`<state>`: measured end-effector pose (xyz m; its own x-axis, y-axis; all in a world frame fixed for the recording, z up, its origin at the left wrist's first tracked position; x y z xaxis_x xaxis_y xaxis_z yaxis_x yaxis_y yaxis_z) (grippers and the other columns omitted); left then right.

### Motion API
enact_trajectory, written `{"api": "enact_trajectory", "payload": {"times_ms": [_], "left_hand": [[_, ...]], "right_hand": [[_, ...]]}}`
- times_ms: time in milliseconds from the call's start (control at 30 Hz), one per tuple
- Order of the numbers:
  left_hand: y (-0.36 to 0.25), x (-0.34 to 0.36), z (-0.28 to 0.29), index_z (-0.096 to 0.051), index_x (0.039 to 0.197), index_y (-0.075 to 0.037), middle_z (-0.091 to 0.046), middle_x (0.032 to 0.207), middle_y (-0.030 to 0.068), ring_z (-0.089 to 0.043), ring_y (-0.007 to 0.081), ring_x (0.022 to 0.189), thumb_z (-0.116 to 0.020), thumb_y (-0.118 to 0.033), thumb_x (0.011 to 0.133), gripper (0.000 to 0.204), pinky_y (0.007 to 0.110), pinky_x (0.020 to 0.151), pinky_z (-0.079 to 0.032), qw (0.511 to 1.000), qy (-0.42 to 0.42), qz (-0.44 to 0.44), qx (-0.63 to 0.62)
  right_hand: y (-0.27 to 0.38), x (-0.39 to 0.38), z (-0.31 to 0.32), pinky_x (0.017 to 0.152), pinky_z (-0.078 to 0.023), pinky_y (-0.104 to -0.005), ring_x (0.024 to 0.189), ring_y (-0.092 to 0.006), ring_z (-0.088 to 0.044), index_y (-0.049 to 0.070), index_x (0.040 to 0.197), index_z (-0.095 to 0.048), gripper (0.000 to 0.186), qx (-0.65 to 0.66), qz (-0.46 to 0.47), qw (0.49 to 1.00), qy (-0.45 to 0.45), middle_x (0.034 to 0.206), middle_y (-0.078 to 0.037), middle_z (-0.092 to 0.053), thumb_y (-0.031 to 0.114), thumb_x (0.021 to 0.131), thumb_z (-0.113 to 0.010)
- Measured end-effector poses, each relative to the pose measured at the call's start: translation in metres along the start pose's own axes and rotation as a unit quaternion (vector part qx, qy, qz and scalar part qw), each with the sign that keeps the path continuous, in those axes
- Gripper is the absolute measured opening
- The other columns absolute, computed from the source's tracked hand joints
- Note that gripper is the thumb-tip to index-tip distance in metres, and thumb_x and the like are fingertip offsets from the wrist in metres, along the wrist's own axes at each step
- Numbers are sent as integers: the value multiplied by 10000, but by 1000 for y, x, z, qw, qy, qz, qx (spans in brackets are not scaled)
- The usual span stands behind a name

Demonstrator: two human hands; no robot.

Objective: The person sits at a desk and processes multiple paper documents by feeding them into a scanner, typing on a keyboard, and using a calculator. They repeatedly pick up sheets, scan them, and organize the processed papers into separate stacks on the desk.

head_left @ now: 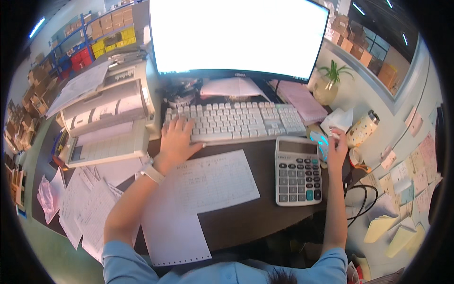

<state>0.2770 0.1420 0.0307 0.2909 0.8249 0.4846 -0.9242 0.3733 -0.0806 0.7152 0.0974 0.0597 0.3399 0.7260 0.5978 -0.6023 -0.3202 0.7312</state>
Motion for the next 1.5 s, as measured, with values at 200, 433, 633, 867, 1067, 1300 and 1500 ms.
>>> {"api": "enact_trajectory", "payload": {"times_ms": [200,433,633,867,1067,1300,1500], "left_hand": [[3,-2,-18,-467,1266,-60,-436,1300,187,-363,355,1264,-700,-537,693,782,561,996,-294,1000,-22,-3,15],[5,-11,-10,-478,1241,-67,-438,1284,176,-352,347,1273,-706,-505,709,727,588,976,-325,999,-31,9,22],[5,-11,-12,-476,1238,-55,-431,1289,165,-349,346,1274,-693,-500,728,710,590,987,-315,999,-34,8,10],[6,-11,-14,-470,1251,-61,-425,1298,168,-340,349,1283,-672,-504,748,699,603,998,-301,1000,-23,12,11],[6,-11,-15,-466,1259,-66,-420,1308,174,-335,354,1287,-670,-508,748,706,609,999,-299,1000,-20,12,8],[7,-11,-15,-466,1257,-65,-416,1313,177,-335,357,1286,-667,-515,750,708,608,996,-302,1000,-20,11,15],[5,-11,-16,-476,1244,-62,-416,1309,174,-332,357,1290,-662,-517,754,694,605,996,-301,1000,-17,12,12]], "right_hand": [[-71,4,-1,908,-422,-408,1048,-379,-520,8,1112,-541,338,-244,125,958,82,1103,-187,-542,101,798,-623],[-47,-3,-15,859,-444,-391,1033,-366,-539,30,1088,-556,369,-239,138,956,95,1115,-163,-557,143,754,-664],[-59,5,-12,892,-438,-400,1062,-369,-538,31,1075,-586,342,-273,141,947,97,1137,-169,-574,126,753,-655],[-60,2,-18,944,-415,-412,1117,-379,-521,35,1148,-579,379,-245,173,942,150,1229,-204,-546,177,802,-643],[-58,2,-19,929,-423,-409,1101,-377,-529,26,1132,-584,374,-231,172,946,149,1209,-200,-555,189,801,-648],[-49,1,-20,911,-433,-403,1075,-371,-544,20,1101,-595,360,-226,176,949,135,1173,-191,-570,190,791,-663],[-60,2,-17,917,-434,-414,1098,-361,-532,39,1125,-602,387,-231,178,946,140,1200,-182,-560,213,792,-693]]}}
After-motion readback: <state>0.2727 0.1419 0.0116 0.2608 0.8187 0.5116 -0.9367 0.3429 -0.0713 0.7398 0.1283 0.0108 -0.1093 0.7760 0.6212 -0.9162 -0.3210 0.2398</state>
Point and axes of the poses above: each hand's wrist, its own x-axis towards the middle knuckle, its own z-axis out of the back of the hand, y = z × x, the point moved 5 cm from there along x, towards the middle knuckle
